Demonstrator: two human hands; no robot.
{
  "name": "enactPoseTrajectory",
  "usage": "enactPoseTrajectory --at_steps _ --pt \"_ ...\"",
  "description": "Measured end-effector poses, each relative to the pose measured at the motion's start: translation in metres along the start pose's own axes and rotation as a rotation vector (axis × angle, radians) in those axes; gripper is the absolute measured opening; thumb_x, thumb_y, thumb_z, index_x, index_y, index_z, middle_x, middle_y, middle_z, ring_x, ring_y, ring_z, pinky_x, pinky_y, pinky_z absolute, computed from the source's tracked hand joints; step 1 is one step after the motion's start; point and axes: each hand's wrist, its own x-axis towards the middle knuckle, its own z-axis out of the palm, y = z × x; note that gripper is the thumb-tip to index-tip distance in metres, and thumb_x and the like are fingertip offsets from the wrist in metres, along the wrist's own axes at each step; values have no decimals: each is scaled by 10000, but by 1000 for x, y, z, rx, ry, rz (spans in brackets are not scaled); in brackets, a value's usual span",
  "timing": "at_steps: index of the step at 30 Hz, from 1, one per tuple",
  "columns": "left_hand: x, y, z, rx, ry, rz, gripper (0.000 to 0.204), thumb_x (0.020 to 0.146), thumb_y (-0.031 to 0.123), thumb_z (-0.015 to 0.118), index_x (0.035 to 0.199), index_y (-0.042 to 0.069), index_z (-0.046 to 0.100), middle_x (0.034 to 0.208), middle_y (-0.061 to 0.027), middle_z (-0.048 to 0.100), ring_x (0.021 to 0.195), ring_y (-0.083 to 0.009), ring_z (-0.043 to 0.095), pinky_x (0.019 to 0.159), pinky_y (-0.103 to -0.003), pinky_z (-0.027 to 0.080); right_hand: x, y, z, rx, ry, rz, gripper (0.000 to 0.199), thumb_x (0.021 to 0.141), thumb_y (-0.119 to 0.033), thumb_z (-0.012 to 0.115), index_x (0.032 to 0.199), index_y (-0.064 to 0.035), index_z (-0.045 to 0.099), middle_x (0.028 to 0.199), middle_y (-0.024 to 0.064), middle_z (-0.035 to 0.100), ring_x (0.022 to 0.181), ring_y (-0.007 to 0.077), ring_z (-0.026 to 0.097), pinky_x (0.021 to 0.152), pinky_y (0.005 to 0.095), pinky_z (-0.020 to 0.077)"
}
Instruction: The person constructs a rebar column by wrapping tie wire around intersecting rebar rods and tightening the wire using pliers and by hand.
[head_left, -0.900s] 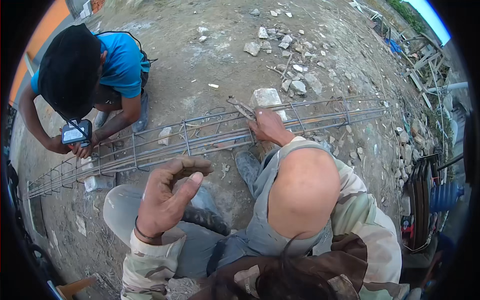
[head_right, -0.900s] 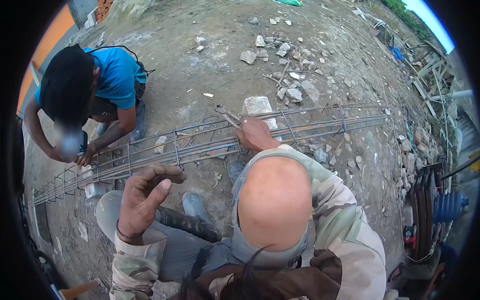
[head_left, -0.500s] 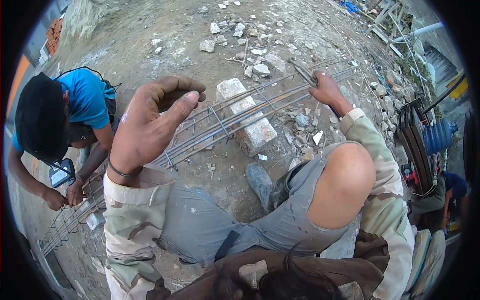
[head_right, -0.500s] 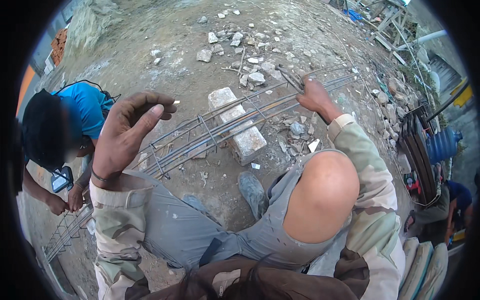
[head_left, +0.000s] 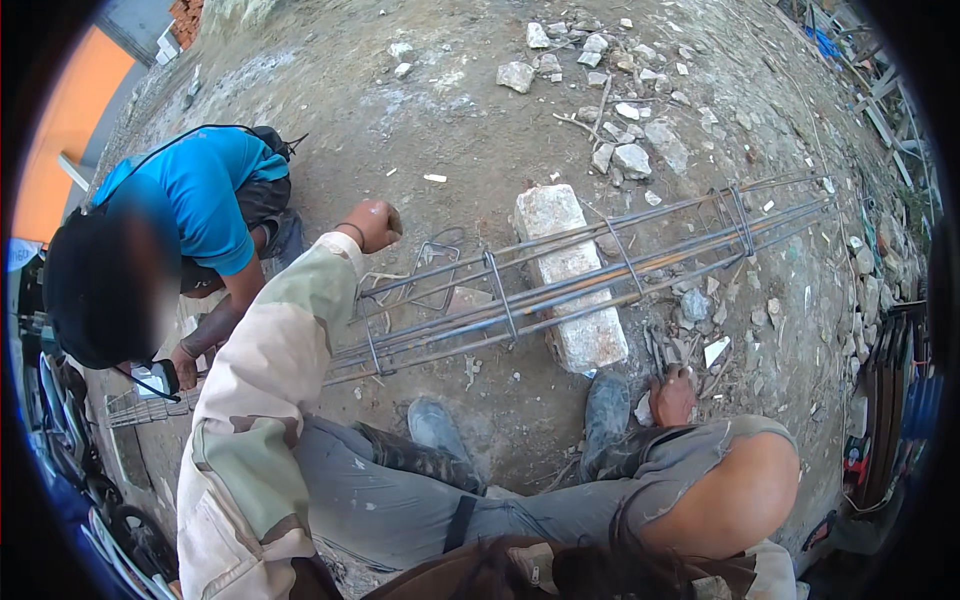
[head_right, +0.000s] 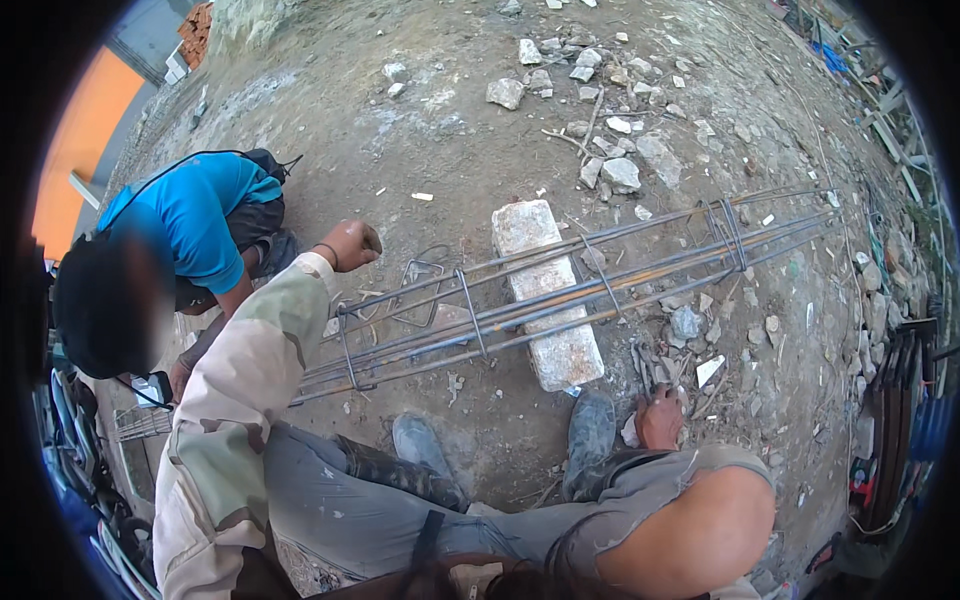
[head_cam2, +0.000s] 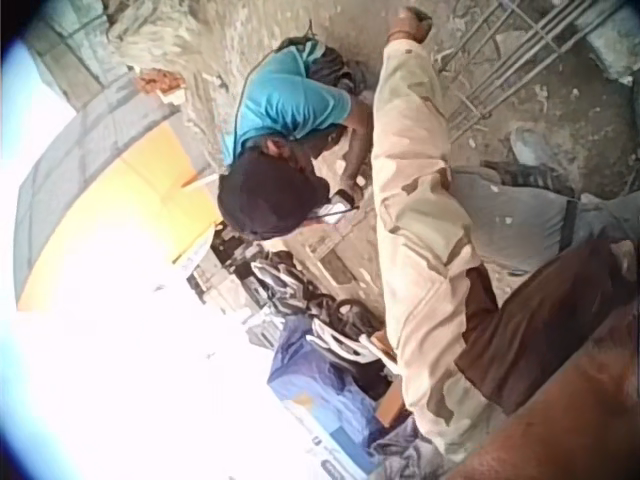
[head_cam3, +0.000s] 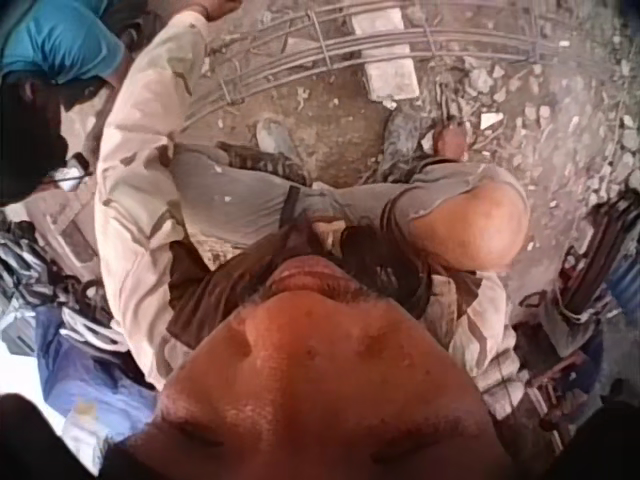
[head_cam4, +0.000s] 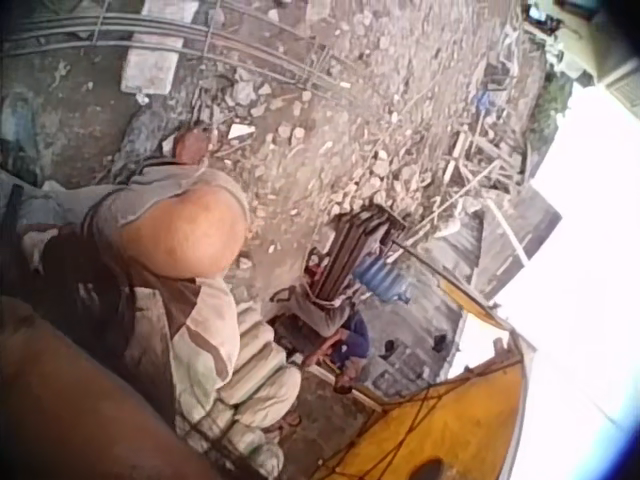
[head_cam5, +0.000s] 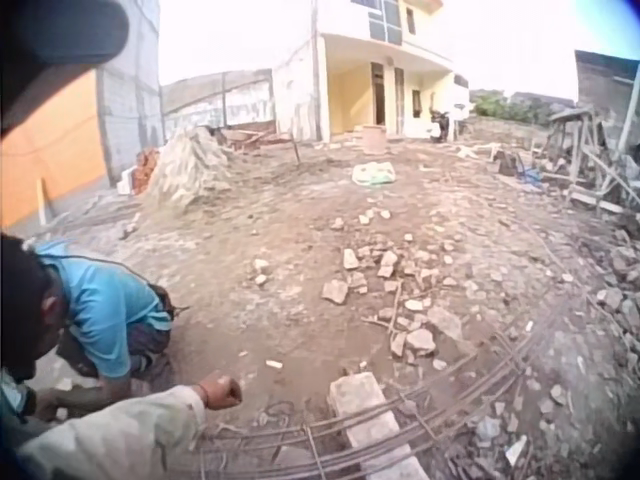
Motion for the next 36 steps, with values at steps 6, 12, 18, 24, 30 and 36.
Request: enactPoseTrajectory --at_steps 6,12,18,24,30,36 --pt "107 -2 92 -37 -27 -284 333 806 284 804 1029 37 794 1105 -216 751 1067 -362 720 952 -430 563 6 9 -24 110 34 62 495 892 -185 727 1293 65 579 1303 351 532 1224 530 501 1037 545 428" --pt "129 16 138 -49 -40 -481 575 861 422 816 1213 -18 703 1251 -248 698 1204 -394 659 1001 -453 543 -20 52 -32 53 118 -69 555 846 -79 741 1331 24 491 1273 317 522 1177 512 517 1003 554 438" --pt "99 33 66 -58 334 -117 269 887 180 803 1006 -13 658 923 -186 758 917 -369 749 826 -455 602 0 54 -90 100 298 -150 472 851 -32 713 1283 25 530 1253 270 535 1145 482 544 970 526 458" --pt "-17 174 -103 -875 369 272 67 924 -12 724 938 -39 664 832 -104 732 778 -157 738 671 -296 616 48 -76 -281 425 419 -434 242 889 -76 746 1099 28 685 955 162 696 797 265 698 743 362 549" --pt "-139 301 -111 -790 655 402 139 903 25 762 1012 -61 756 883 -118 766 784 -163 746 721 -280 611 27 -224 -397 432 -66 -640 429 951 -381 714 863 39 739 716 141 688 672 217 664 649 380 515" --pt "-173 335 -74 -1052 802 363 160 913 34 752 1009 -94 742 906 -139 768 827 -179 748 745 -293 620 -9 -257 -353 349 70 -604 434 915 -393 738 819 30 753 613 164 649 591 257 628 607 428 492"
